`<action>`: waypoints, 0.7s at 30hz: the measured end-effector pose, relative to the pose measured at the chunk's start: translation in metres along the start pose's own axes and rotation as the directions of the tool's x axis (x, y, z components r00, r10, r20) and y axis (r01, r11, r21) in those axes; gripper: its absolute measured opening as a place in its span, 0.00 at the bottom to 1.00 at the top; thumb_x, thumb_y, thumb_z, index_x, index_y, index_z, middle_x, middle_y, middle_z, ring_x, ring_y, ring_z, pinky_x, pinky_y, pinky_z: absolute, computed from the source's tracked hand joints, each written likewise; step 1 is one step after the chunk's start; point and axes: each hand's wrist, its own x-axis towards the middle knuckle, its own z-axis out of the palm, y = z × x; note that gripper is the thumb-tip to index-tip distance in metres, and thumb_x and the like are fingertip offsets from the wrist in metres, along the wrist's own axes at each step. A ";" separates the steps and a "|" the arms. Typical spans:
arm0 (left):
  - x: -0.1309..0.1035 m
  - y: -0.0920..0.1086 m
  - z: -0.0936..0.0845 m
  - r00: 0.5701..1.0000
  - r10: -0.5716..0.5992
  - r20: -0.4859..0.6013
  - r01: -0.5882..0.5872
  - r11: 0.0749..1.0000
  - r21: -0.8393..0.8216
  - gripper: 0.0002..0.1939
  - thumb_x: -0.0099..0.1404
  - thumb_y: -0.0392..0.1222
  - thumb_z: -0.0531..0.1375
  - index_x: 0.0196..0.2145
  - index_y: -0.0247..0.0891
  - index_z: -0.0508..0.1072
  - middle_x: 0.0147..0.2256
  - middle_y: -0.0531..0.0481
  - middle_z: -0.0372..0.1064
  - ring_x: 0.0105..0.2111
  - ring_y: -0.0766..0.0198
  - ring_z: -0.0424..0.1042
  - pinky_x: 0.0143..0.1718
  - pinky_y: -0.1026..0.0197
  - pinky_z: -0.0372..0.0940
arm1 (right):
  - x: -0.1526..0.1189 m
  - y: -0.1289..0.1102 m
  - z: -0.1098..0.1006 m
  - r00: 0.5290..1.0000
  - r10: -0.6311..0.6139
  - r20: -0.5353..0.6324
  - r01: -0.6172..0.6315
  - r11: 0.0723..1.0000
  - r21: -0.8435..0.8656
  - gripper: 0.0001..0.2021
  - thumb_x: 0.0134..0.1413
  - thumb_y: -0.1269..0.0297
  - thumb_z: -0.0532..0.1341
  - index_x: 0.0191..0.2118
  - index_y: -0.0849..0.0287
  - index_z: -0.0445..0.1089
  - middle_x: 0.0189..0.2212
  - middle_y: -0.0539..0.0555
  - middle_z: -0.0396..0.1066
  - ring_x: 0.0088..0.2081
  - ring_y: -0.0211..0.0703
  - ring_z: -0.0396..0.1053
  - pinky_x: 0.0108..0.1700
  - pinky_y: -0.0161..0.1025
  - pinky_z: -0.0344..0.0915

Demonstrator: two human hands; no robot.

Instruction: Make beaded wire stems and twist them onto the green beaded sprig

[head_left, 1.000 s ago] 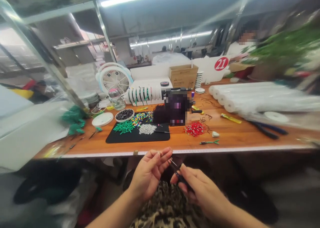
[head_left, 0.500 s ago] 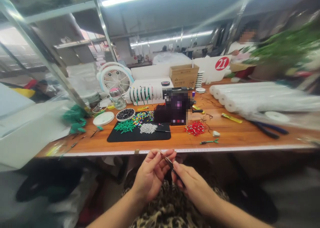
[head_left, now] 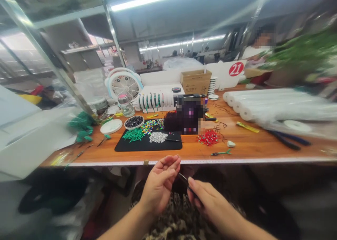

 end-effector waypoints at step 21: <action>-0.002 -0.004 0.001 1.000 -0.025 0.010 0.025 1.000 -0.002 0.05 0.58 0.32 0.62 0.28 0.36 0.67 0.41 0.40 0.75 0.43 0.57 0.73 0.47 0.56 0.64 | 0.017 -0.003 0.011 0.999 0.044 -0.026 -0.037 0.975 0.218 0.25 0.52 0.39 0.50 0.24 0.59 0.61 0.18 0.45 0.53 0.17 0.31 0.44 0.19 0.32 0.43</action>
